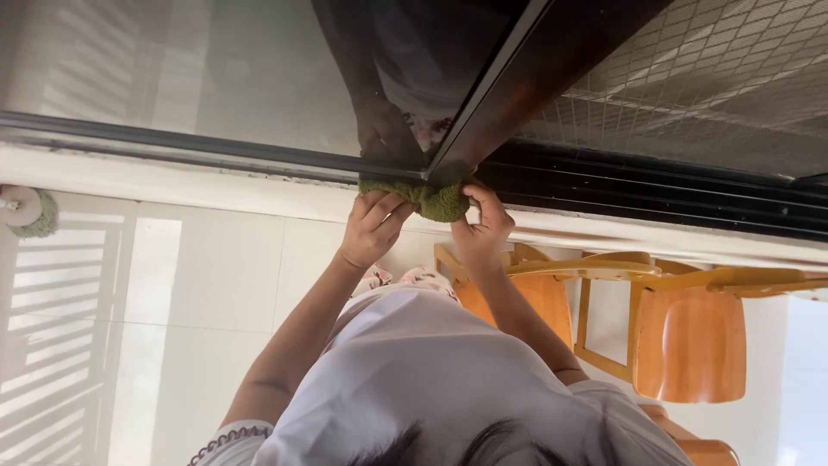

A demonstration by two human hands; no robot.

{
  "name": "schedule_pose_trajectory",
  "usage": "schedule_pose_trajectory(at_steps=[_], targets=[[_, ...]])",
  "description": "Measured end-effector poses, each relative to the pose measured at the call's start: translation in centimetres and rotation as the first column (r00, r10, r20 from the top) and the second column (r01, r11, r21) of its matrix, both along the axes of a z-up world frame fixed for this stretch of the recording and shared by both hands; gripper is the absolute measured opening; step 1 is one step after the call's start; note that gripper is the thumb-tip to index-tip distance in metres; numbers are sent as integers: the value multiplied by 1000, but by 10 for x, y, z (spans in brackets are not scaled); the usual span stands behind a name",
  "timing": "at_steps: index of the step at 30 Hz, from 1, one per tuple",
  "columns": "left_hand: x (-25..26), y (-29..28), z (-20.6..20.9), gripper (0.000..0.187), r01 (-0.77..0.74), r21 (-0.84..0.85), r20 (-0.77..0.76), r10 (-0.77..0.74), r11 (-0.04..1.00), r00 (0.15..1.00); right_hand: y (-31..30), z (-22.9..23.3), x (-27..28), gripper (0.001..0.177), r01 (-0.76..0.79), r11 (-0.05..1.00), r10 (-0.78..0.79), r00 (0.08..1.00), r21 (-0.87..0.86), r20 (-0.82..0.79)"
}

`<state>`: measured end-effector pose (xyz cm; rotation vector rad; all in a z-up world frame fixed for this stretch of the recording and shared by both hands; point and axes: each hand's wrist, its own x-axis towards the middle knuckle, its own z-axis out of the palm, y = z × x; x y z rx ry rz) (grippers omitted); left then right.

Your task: Cleaning a sliding glass door and its frame using a cloth

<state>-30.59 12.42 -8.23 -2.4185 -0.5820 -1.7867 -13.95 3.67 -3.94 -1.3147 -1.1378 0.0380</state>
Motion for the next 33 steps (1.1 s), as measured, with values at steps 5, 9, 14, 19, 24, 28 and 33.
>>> schedule_pose_trajectory(at_steps=[5,9,14,19,24,28,33], targets=[[17,-23,26,20,111,-102,67,-104,989,992,7,38,-26,12,-68,973,126,956,218,-263],[31,-26,58,21,51,-9,90,-50,999,995,17,77,-5,53,-300,856,359,931,420,-67],[19,-23,29,18,-21,-17,11,21,1000,1000,8,59,4,61,-294,893,312,950,340,3],[20,-33,-1,22,32,-114,-38,-36,993,999,8,43,2,50,-325,895,331,943,305,36],[42,-26,11,35,26,-61,30,-24,998,999,36,46,17,58,-330,801,266,944,500,196],[59,-20,75,38,-28,20,139,25,999,990,42,89,35,65,-390,748,246,914,537,322],[60,-14,114,37,-7,24,157,4,1000,988,38,111,38,61,-293,869,130,913,399,387]])
